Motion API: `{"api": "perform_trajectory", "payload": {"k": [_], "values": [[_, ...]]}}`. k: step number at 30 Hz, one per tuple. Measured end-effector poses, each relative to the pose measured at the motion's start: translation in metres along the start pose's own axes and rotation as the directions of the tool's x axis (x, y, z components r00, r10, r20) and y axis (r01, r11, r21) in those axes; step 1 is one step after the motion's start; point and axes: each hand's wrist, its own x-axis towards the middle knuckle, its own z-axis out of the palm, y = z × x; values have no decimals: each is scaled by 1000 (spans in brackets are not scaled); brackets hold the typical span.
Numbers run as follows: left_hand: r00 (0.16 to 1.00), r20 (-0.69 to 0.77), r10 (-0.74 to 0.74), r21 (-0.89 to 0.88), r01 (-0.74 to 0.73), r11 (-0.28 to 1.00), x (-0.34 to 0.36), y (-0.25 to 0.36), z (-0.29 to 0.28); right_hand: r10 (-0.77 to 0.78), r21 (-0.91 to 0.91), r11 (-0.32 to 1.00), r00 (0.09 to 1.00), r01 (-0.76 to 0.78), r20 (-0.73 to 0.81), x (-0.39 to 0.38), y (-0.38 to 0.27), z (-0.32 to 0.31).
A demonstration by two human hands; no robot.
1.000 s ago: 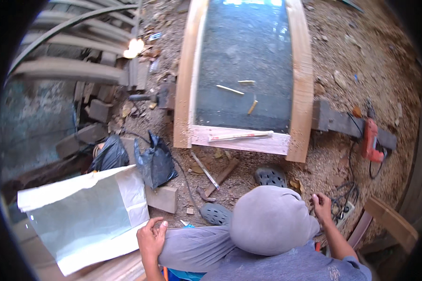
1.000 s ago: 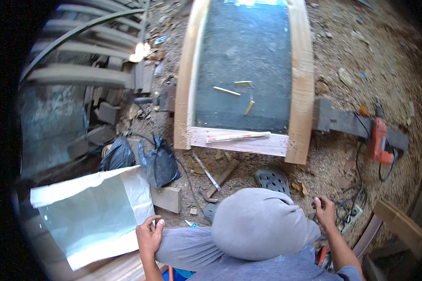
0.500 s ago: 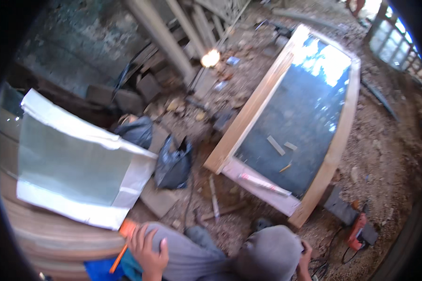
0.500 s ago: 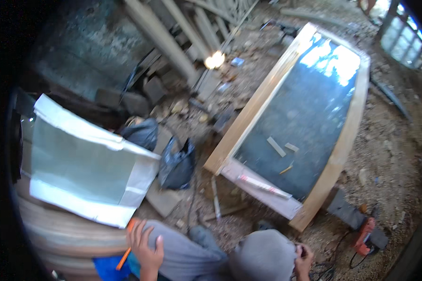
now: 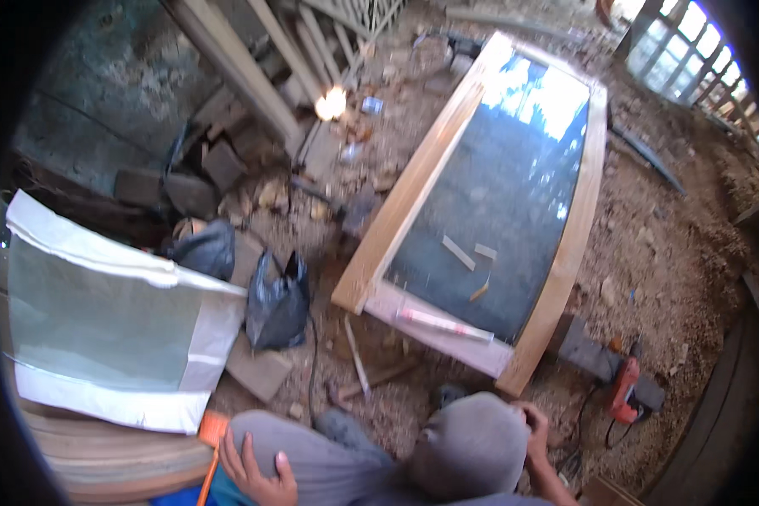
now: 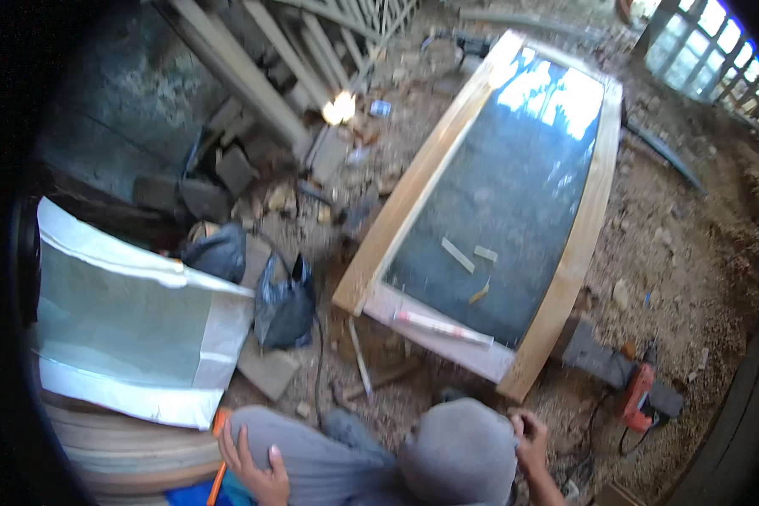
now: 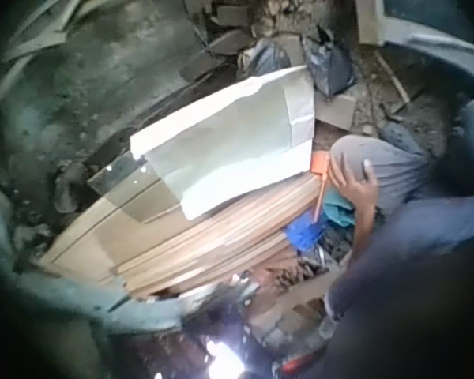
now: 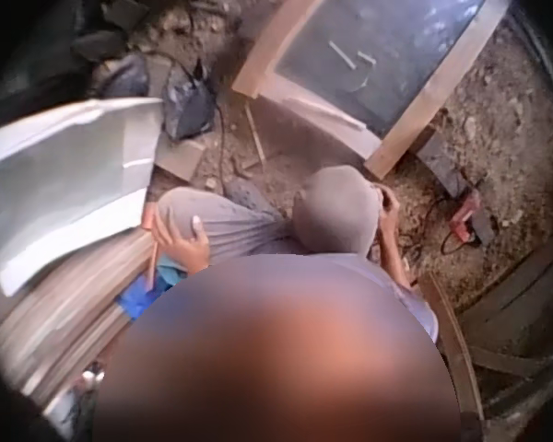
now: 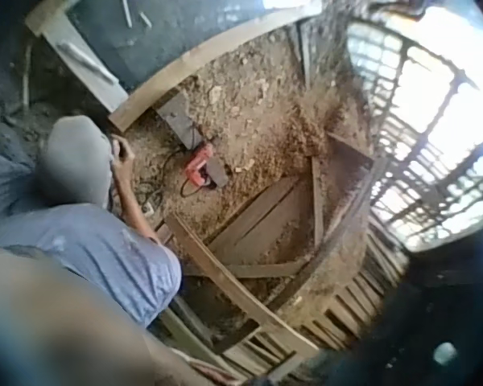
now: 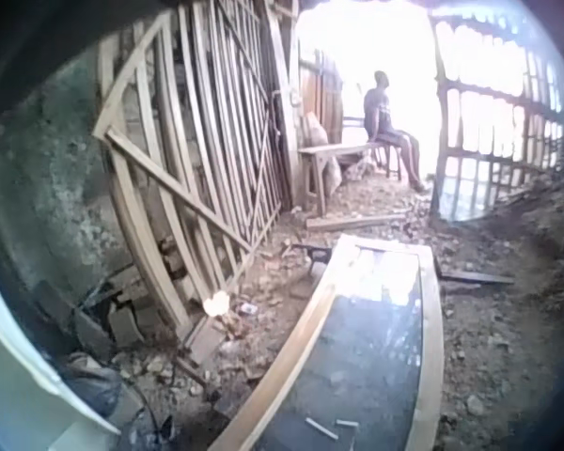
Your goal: Measure and assemble a wooden window frame using a hammer, circular saw, and chisel.
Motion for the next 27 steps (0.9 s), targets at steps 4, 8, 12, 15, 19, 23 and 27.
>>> {"api": "perform_trajectory", "payload": {"k": [4,8,12,15,19,23,27], "values": [[994,102,-35,-58,41,997,-2,-3,-6,123,41,991,991,-125,49,3,-16,-2],[995,90,-33,-37,36,999,-2,-8,-7,31,-101,995,997,-23,75,8,-22,7],[997,62,-46,-6,46,999,-3,-9,-1,112,17,993,987,-115,116,18,-11,4],[996,61,-67,-15,69,998,-2,-8,1,-95,-251,954,959,164,266,26,-50,30],[991,81,-103,44,100,994,0,-10,-7,-89,-98,970,699,223,709,75,-64,110],[983,166,-83,56,74,996,42,21,2,-394,-53,515,291,856,872,115,-39,192],[973,177,147,-348,-78,934,94,101,39,-368,-97,214,172,972,914,118,-7,257]]}}
